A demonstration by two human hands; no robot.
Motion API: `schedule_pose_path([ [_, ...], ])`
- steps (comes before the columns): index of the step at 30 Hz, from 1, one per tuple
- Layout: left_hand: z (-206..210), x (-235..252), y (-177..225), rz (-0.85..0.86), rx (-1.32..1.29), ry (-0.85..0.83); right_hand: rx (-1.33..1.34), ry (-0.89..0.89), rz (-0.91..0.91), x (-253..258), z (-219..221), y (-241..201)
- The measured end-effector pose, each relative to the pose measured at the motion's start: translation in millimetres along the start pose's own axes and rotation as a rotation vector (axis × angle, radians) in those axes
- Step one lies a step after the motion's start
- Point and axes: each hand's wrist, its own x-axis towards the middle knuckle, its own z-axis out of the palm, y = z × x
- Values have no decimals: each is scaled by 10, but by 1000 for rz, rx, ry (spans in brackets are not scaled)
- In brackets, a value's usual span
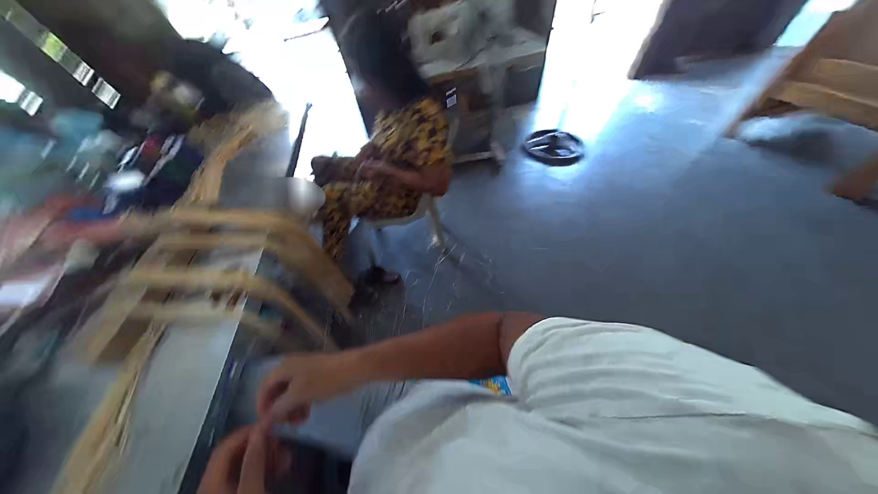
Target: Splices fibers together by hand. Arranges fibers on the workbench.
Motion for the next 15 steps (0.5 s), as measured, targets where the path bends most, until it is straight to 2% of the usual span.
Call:
schedule_pose_path([
  [1,-100,135,-564,274,-70,39,37,-33,11,45,36,-10],
  [2,-194,193,-914,382,-82,78,79,-64,36,95,68,-16],
  [4,-340,141,-1119,344,-55,115,151,-105,87,214,159,46],
  [7,-473,30,-1203,232,-76,149,191,-148,173,297,329,84],
  [11,-614,-137,-1294,171,-164,189,265,-192,250,458,508,138],
  [15,-712,-274,-1415,108,-180,307,297,-306,308,699,665,226],
])
